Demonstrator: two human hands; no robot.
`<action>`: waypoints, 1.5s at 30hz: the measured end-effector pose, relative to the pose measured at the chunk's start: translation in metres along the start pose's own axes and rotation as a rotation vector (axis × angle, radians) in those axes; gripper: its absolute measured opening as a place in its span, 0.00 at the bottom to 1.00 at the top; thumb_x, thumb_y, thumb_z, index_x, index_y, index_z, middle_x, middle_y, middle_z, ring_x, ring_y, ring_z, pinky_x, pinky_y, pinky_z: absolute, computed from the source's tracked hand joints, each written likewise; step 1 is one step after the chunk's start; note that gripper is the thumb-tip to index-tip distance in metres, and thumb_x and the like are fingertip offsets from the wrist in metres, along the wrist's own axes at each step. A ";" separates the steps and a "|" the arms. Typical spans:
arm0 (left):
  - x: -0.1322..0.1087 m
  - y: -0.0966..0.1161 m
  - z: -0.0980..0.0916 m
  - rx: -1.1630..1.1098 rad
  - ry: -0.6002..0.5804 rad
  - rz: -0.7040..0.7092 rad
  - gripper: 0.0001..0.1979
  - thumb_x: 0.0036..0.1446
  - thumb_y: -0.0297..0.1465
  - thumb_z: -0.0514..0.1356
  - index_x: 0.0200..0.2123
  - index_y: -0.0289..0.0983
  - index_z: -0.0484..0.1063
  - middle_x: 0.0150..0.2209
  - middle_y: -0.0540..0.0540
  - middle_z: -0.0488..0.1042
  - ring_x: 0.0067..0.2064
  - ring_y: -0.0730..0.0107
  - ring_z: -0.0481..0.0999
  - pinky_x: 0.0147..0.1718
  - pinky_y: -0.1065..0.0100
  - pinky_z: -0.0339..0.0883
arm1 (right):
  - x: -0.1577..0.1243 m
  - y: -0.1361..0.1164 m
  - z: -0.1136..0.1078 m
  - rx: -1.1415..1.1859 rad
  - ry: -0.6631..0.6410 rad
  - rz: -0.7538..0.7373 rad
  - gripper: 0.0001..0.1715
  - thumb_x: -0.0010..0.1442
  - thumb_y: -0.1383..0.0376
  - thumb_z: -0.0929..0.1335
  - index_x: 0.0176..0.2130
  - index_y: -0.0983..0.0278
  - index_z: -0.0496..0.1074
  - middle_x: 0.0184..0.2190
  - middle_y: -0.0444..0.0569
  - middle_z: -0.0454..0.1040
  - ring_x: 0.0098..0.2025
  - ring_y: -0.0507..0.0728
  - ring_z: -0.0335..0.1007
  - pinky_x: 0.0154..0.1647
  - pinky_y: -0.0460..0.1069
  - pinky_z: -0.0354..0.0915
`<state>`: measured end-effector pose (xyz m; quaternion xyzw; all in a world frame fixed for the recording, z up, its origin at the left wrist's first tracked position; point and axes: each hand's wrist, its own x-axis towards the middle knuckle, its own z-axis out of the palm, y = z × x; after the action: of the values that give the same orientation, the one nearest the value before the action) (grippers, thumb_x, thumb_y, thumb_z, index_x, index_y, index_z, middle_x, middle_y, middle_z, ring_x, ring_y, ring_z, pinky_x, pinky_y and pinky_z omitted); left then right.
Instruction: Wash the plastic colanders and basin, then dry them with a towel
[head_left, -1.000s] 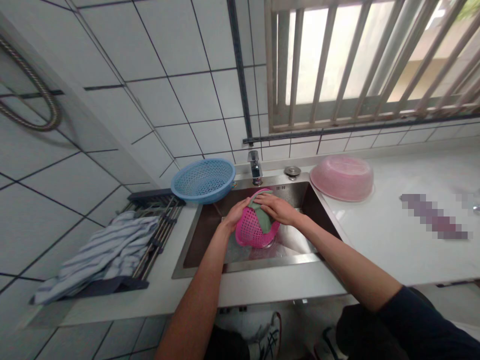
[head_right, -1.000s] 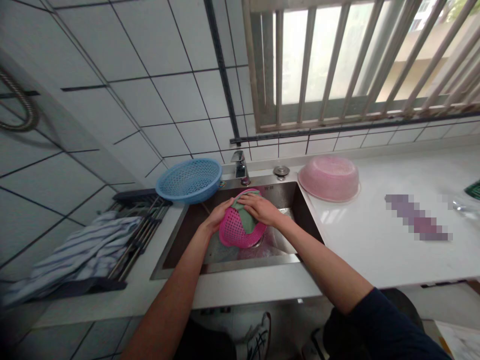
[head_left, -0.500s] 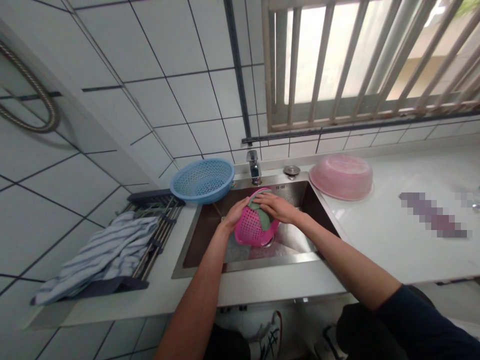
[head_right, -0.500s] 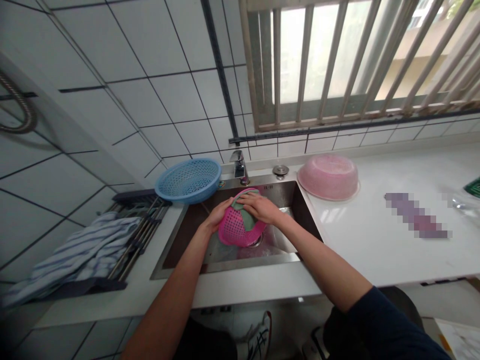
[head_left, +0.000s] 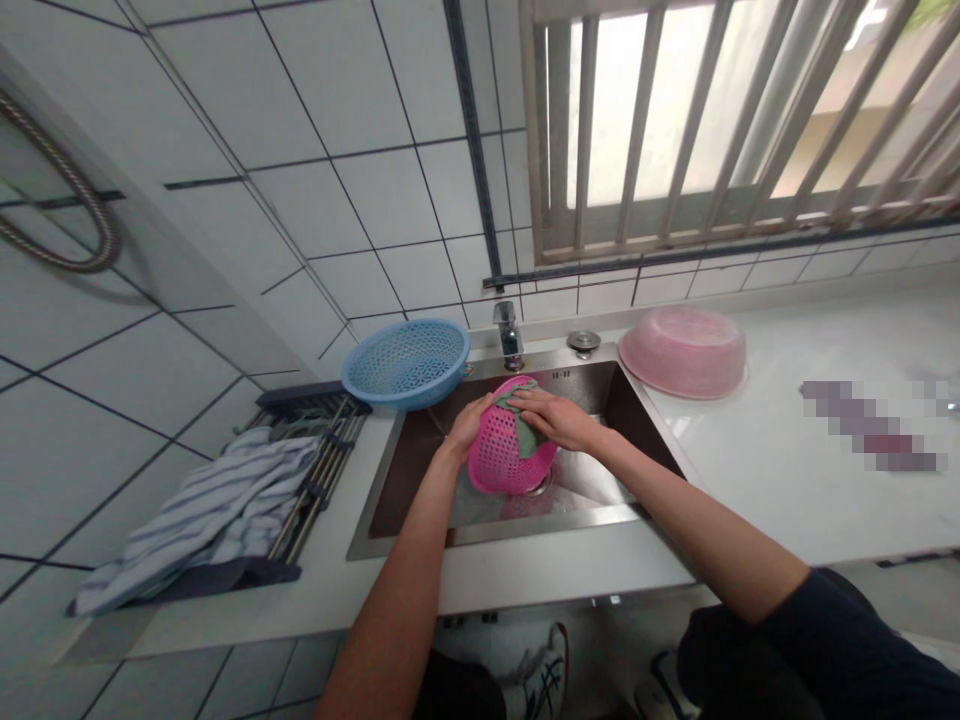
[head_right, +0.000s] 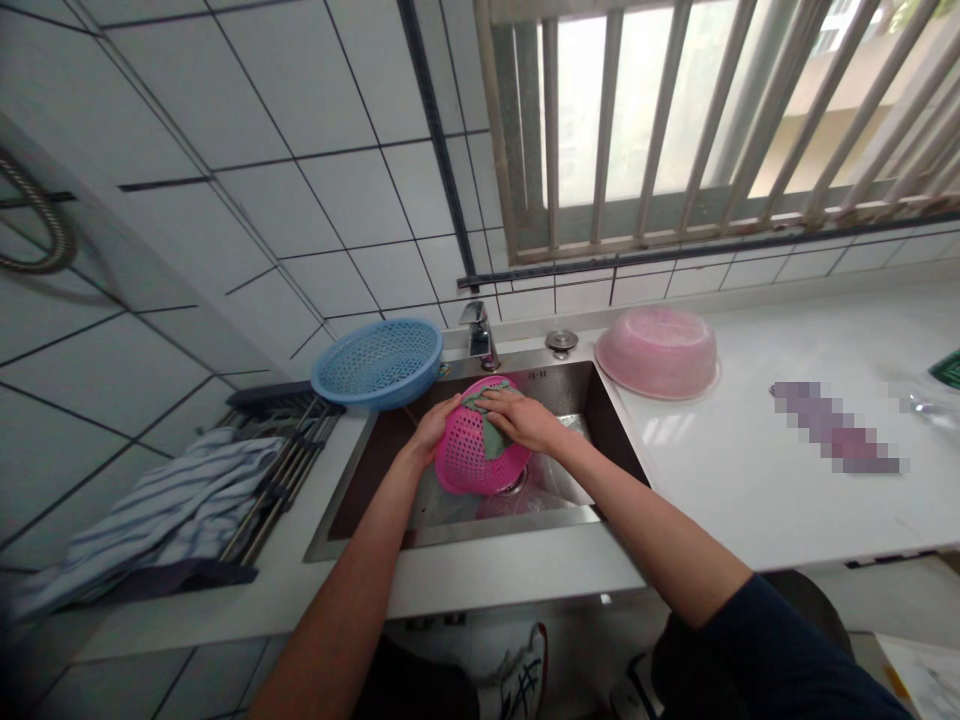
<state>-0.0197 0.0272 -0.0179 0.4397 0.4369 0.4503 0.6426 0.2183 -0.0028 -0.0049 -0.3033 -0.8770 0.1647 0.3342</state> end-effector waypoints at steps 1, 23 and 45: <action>-0.001 0.001 0.000 0.006 0.013 -0.001 0.18 0.61 0.43 0.71 0.44 0.34 0.85 0.42 0.39 0.87 0.46 0.52 0.86 0.53 0.56 0.76 | -0.001 0.003 -0.002 0.002 0.022 0.036 0.27 0.78 0.62 0.61 0.71 0.58 0.70 0.69 0.53 0.72 0.72 0.63 0.67 0.75 0.66 0.62; -0.004 0.006 -0.003 -0.004 0.106 -0.010 0.15 0.60 0.42 0.70 0.40 0.35 0.84 0.39 0.41 0.86 0.41 0.55 0.85 0.49 0.57 0.76 | 0.003 -0.024 0.007 -0.016 -0.058 -0.062 0.25 0.78 0.59 0.61 0.66 0.59 0.76 0.68 0.51 0.74 0.74 0.64 0.63 0.77 0.67 0.57; -0.005 0.001 0.008 0.003 -0.120 0.004 0.17 0.57 0.39 0.74 0.46 0.35 0.85 0.48 0.40 0.86 0.50 0.55 0.83 0.58 0.58 0.70 | 0.001 0.020 0.002 0.027 0.082 0.083 0.27 0.77 0.60 0.61 0.68 0.64 0.73 0.66 0.58 0.75 0.71 0.64 0.68 0.76 0.66 0.61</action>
<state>-0.0135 0.0212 -0.0143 0.4678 0.3975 0.4235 0.6662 0.2248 0.0132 -0.0156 -0.3416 -0.8469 0.1778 0.3666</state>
